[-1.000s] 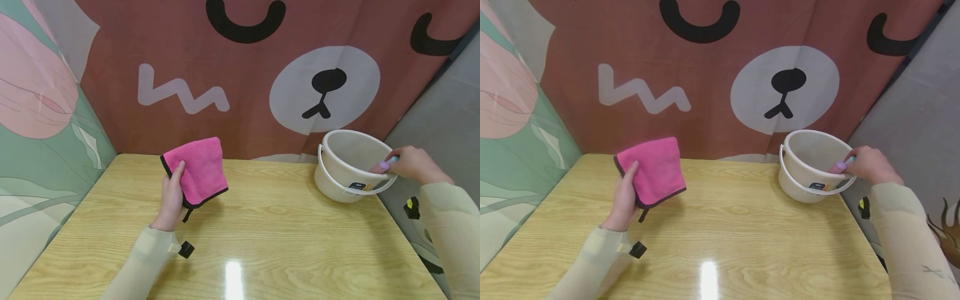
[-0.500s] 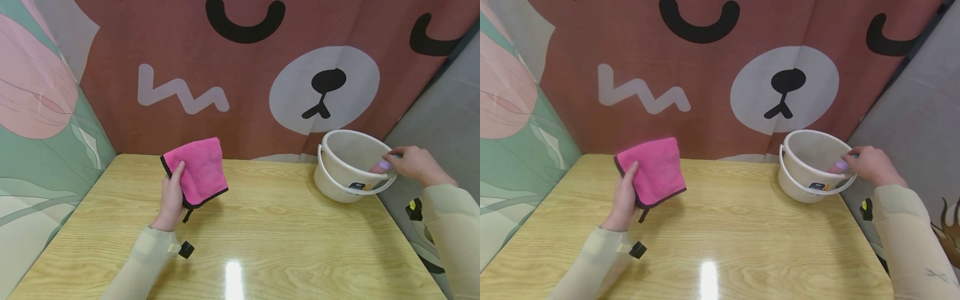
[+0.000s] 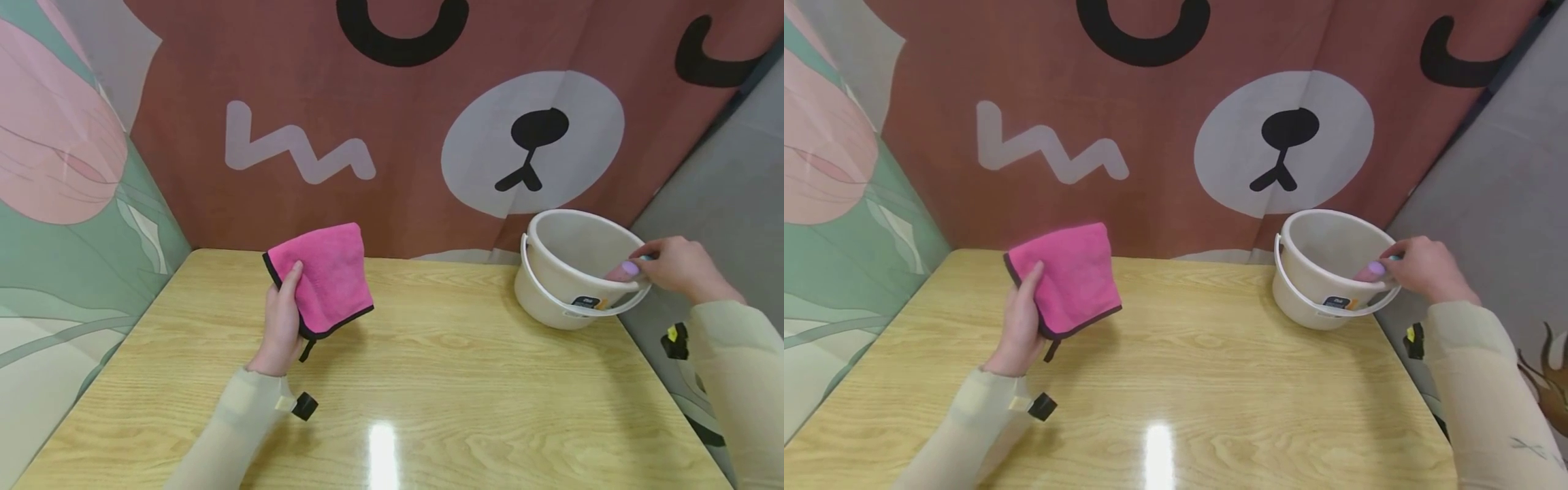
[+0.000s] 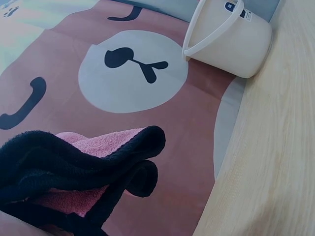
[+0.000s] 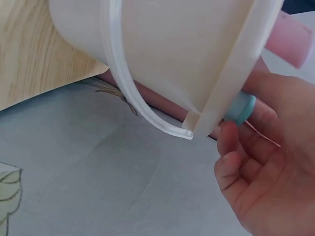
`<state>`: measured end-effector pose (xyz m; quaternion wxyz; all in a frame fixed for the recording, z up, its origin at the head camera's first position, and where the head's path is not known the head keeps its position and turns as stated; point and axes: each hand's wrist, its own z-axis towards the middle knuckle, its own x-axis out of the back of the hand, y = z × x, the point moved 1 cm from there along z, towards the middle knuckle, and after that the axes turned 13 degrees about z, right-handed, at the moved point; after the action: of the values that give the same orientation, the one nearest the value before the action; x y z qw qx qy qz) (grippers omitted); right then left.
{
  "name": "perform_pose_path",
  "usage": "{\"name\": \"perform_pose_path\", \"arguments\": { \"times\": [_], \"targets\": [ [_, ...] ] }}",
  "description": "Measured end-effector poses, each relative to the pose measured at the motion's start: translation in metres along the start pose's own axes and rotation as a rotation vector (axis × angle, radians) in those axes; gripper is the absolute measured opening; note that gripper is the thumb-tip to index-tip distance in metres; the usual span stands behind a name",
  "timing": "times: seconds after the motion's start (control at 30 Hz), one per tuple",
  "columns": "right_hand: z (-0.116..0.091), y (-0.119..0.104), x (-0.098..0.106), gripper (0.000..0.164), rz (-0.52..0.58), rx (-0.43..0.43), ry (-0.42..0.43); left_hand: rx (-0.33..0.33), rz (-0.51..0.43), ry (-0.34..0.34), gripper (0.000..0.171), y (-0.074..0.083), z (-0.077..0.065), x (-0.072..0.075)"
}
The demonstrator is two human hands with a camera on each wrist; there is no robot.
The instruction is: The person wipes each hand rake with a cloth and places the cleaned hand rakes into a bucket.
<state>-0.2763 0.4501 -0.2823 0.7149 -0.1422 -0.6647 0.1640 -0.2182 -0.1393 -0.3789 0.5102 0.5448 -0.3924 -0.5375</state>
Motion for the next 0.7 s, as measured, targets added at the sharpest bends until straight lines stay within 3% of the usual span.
{"name": "perform_pose_path", "arguments": {
  "times": [0.1, 0.3, 0.4, 0.53, 0.7],
  "targets": [
    [0.0, -0.001, 0.001, 0.034, 0.006, -0.001, -0.011, 0.004, -0.002, -0.002, 0.04, 0.0, 0.0, -0.001],
    [-0.003, -0.003, 0.004, 0.063, 0.021, -0.067, -0.038, 0.004, -0.007, -0.009, 0.04, 0.001, -0.001, -0.003],
    [-0.004, -0.004, 0.005, 0.067, 0.015, -0.066, -0.027, 0.001, -0.004, -0.006, 0.039, 0.002, -0.001, -0.002],
    [-0.007, -0.008, 0.005, 0.07, 0.024, -0.061, 0.019, -0.004, -0.007, 0.001, 0.038, 0.001, -0.001, -0.002],
    [-0.009, -0.019, 0.008, 0.067, 0.04, -0.042, 0.144, 0.004, -0.013, 0.015, 0.038, 0.002, -0.001, 0.0]
  ]
}}
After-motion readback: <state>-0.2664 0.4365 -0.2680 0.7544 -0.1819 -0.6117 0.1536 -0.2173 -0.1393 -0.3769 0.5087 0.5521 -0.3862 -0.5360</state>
